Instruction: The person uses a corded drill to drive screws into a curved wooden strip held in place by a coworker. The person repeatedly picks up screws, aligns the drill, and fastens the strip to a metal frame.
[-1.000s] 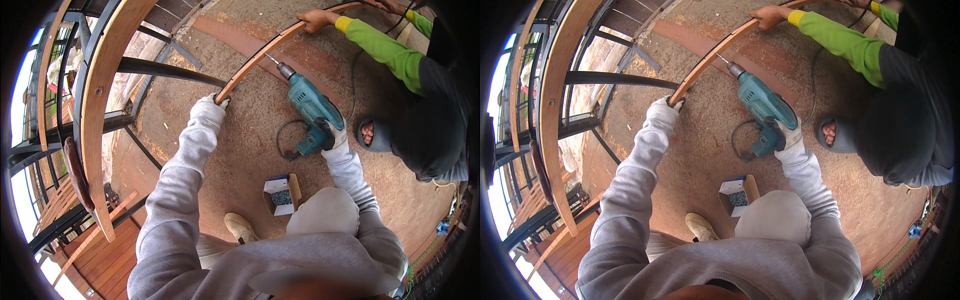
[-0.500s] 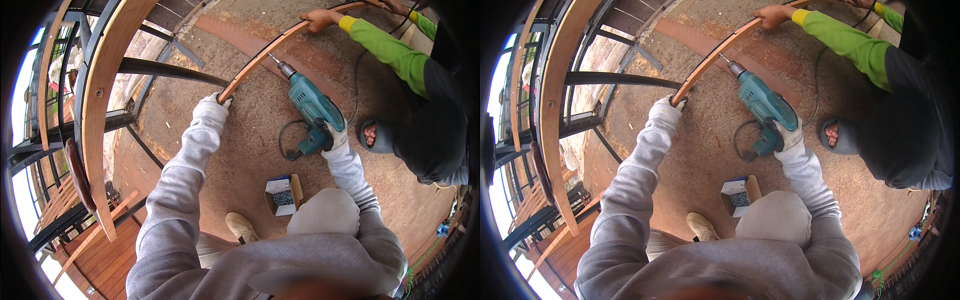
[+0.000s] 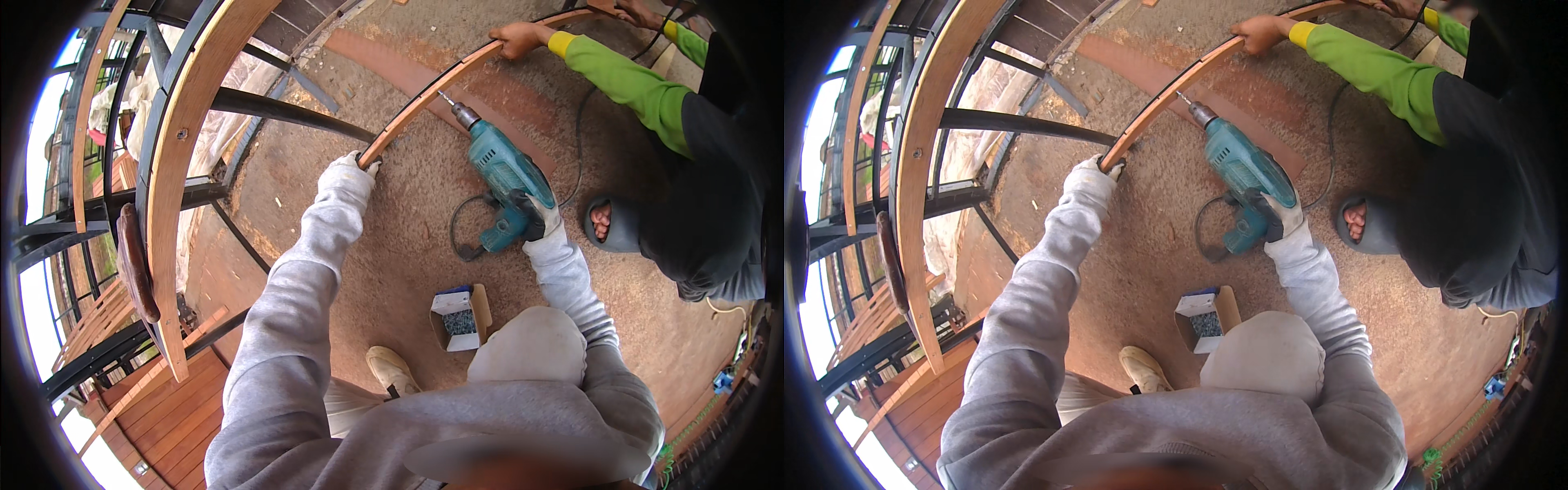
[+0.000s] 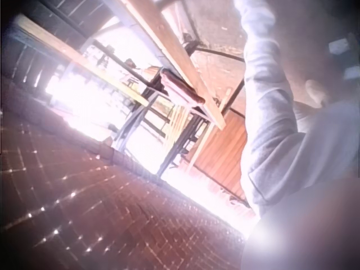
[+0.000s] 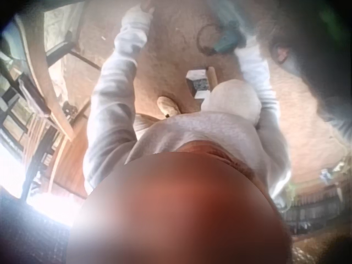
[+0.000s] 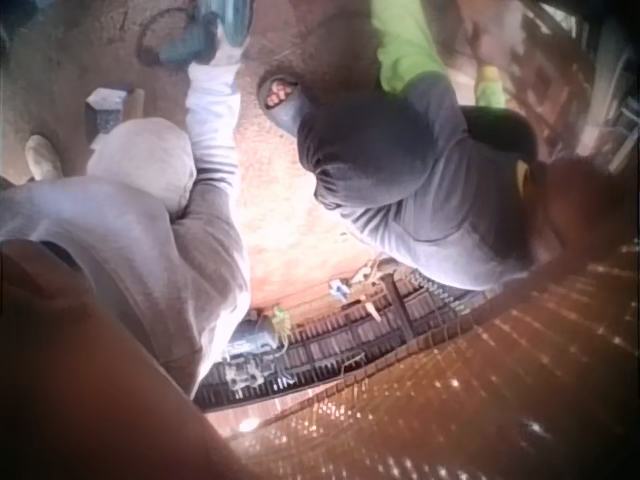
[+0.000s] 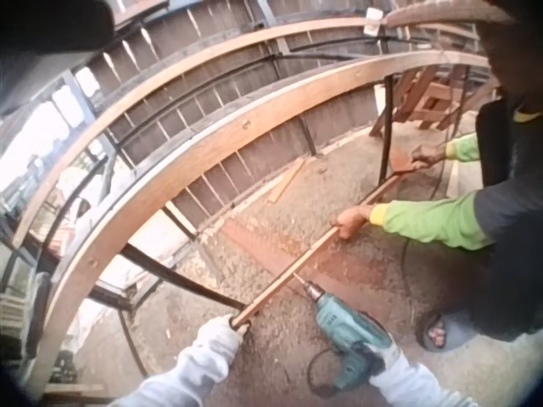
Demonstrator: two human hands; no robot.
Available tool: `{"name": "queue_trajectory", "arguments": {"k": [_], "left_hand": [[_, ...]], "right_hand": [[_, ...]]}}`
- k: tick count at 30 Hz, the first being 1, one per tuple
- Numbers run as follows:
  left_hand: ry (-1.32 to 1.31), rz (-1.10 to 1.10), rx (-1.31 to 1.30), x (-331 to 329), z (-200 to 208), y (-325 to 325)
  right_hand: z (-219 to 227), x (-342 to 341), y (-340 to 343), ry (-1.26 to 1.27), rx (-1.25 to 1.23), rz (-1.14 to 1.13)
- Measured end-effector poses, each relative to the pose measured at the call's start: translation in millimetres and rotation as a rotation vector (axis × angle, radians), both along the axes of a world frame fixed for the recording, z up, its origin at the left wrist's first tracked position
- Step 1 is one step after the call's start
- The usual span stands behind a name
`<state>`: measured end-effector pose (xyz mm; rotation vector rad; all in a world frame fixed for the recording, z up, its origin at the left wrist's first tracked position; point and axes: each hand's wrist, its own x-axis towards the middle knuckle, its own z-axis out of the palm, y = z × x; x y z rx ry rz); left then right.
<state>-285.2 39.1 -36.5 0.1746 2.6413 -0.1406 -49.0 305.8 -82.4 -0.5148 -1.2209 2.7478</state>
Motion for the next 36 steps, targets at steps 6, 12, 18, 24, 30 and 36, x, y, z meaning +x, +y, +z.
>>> {"name": "queue_trajectory", "arguments": {"k": [6, 12, 18, 24, 30, 36], "left_hand": [[-0.040, -0.018, -0.008, -1, 2, -1], [-0.068, 0.001, -0.029, -2, 7, 2], [-0.058, 0.001, 0.004, -1, 10, 4], [-0.037, 0.009, 0.012, 2, 4, -1], [-0.020, -0.003, 0.030, 4, 4, 3], [0.005, 0.010, 0.038, 8, 6, 1]], "right_hand": [[14, 1, -17, -0.007, -0.246, 0.022], [7, 2, -17, -0.093, -0.350, -0.091], [28, -4, -28, -0.164, -0.387, -0.139], [37, -3, -29, -0.267, -0.161, -0.165], [30, 1, -31, -0.258, -0.161, -0.207], [46, -3, -14, -0.228, -0.139, -0.170]]}}
